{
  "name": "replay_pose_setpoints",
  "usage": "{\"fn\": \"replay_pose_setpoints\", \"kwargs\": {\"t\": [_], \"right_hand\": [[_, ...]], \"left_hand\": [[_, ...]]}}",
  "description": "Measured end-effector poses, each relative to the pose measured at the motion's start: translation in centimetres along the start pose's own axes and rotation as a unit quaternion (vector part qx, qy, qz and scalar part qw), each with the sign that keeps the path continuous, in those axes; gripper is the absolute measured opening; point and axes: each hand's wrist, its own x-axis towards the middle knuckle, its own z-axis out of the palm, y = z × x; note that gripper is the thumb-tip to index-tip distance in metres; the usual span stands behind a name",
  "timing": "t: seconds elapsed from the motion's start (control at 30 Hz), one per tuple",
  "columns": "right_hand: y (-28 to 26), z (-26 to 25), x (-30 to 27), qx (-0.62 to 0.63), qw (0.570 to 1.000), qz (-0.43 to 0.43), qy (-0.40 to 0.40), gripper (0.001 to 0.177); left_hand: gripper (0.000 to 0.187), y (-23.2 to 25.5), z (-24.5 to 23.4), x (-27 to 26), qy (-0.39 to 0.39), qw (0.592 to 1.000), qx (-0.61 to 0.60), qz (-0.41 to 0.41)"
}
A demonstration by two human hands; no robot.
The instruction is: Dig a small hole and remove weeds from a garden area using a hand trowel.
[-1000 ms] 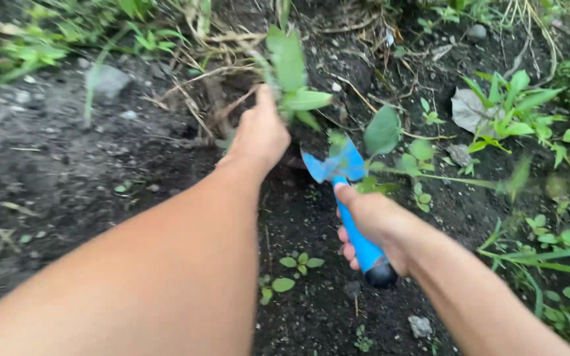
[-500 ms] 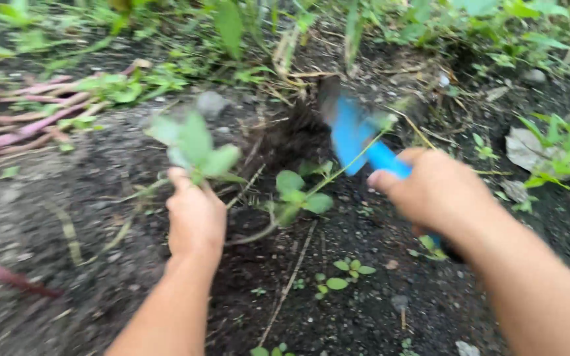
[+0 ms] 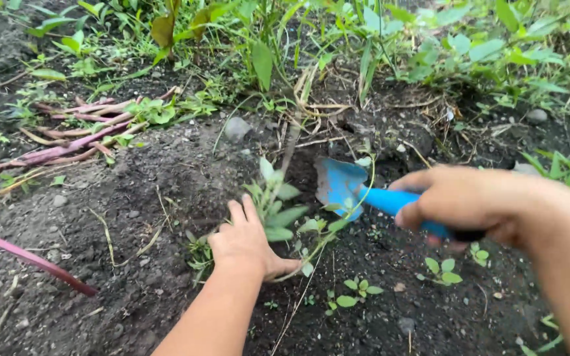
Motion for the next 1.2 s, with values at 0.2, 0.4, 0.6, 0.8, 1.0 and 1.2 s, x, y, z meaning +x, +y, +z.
{"fn": "replay_pose_setpoints", "kwargs": {"t": [0.2, 0.4, 0.6, 0.8, 1.0, 1.2], "right_hand": [[-5.6, -1.6, -3.6, -0.043, 0.987, -0.058, 0.144, 0.041], [-8.1, -5.3, -4.2, -0.072, 0.959, -0.118, 0.248, 0.032], [-13.4, -4.2, -1.7, -0.226, 0.941, -0.097, 0.234, 0.022], [-17.2, -5.6, 4.7, -0.298, 0.926, -0.097, 0.212, 0.024], [-17.9, -6.4, 7.6, -0.331, 0.917, -0.086, 0.204, 0.029], [-16.2, -6.9, 6.6, -0.295, 0.924, -0.109, 0.217, 0.026]], "left_hand": [[0.06, -1.0, 8.0, 10.1, 0.083, 0.996, 0.015, 0.021], [0.037, -1.2, -1.0, 7.5, 0.072, 0.981, -0.164, -0.07], [0.049, -3.4, -3.7, 19.3, 0.08, 0.947, -0.307, -0.039], [0.064, -0.7, -8.8, 16.6, 0.105, 0.929, -0.345, -0.083], [0.063, 4.2, -3.7, 27.0, 0.237, 0.936, -0.228, 0.128], [0.05, 6.0, -0.3, 26.2, 0.233, 0.925, -0.235, 0.188]]}}
